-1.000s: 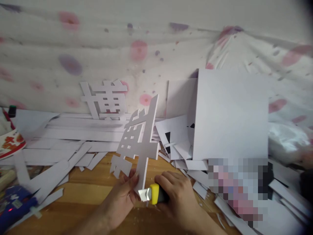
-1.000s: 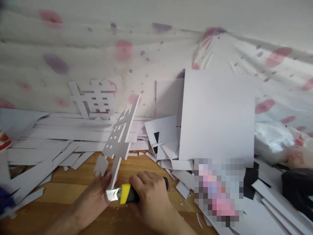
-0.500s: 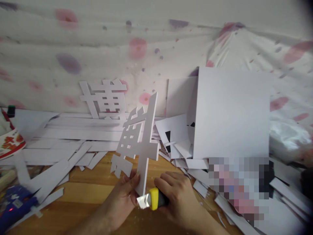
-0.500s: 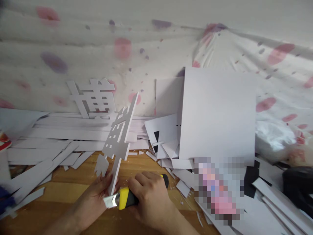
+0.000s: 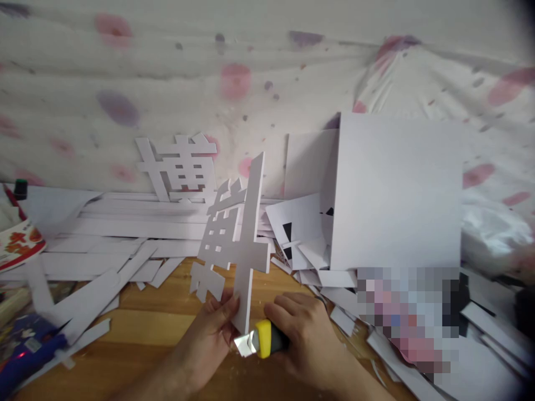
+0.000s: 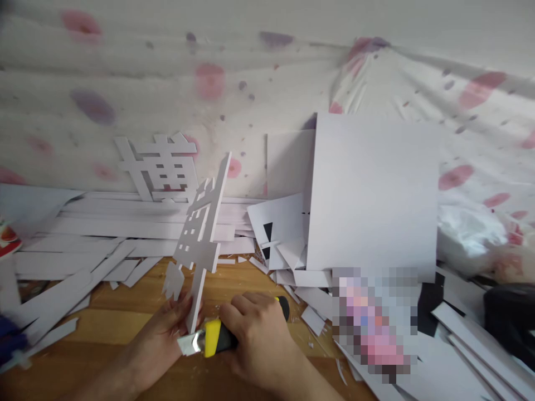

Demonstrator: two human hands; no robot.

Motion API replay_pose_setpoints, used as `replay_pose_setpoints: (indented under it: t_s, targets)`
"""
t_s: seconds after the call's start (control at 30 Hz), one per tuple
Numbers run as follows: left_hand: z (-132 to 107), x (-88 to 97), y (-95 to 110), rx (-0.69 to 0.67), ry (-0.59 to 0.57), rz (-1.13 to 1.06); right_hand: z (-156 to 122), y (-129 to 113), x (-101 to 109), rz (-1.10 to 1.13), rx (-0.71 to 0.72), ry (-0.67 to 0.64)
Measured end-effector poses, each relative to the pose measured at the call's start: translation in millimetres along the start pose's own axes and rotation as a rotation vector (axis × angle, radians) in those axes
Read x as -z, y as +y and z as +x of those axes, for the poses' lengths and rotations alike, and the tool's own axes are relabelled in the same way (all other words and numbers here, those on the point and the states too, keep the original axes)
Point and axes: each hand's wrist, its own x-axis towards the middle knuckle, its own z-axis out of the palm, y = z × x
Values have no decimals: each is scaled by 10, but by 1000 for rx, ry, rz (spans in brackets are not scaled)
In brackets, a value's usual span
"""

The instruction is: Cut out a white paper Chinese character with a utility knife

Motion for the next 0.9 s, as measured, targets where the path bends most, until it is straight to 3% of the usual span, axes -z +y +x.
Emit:
replay_pose_setpoints:
  t_s: [0.63, 0.9]
  targets:
    - [-8, -44, 1, -7, 25, -41, 7, 31, -37, -50, -6, 49]
    - [-13, -10, -41, -5, 101, -36, 4, 87, -45, -70, -17, 113]
